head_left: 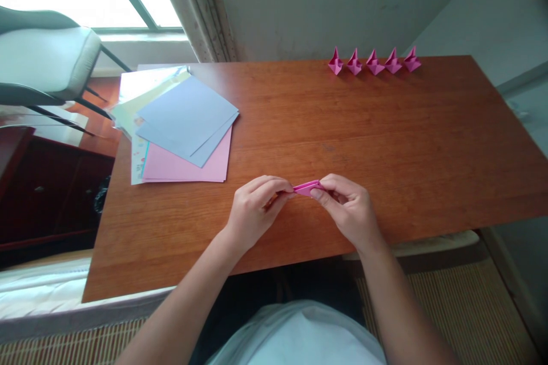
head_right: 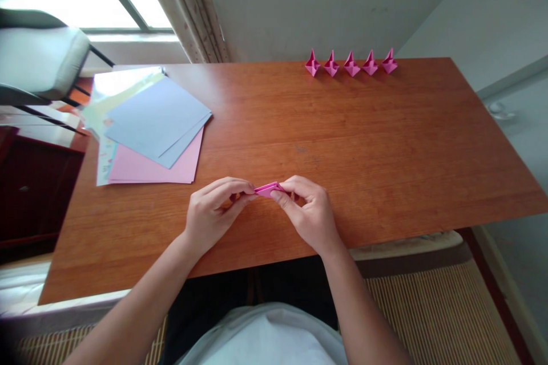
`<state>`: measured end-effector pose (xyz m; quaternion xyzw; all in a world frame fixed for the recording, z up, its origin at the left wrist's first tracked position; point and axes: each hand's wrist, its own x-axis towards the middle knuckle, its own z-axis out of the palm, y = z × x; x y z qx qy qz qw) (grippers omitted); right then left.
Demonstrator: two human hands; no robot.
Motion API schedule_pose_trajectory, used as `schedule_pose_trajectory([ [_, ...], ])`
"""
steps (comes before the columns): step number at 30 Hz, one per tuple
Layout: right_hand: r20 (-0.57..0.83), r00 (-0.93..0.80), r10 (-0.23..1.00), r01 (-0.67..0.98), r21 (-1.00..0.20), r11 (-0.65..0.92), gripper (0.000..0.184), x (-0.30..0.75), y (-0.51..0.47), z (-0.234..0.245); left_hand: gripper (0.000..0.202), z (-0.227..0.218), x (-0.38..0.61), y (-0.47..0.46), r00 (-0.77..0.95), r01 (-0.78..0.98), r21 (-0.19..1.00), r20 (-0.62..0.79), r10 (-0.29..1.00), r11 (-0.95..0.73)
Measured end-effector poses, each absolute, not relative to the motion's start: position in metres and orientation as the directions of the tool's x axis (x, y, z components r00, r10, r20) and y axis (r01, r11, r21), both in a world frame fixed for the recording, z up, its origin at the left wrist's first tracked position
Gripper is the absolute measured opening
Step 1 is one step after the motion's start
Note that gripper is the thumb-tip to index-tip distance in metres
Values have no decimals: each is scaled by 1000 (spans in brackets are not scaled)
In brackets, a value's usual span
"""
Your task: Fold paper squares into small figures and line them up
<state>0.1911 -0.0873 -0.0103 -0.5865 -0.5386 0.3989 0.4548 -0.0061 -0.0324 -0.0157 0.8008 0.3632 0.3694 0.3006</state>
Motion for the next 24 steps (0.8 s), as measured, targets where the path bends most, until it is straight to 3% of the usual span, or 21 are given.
schedule_pose_trajectory([
  [4, 62, 97, 993, 309, -951, 29, 13, 192, -87, -11, 10, -16, -6, -32, 494, 371, 777, 299, 816, -509],
  [10, 70, 89, 994, 280, -959, 43, 12, 192, -87, -10, 9, -18, -7, -31, 450, 281, 930, 90, 889, -236],
  [24, 74, 50, 996, 276, -960, 58, 9, 190, -86, -7, 16, -16, -10, -31, 452, 197, 976, -7, 892, -92],
])
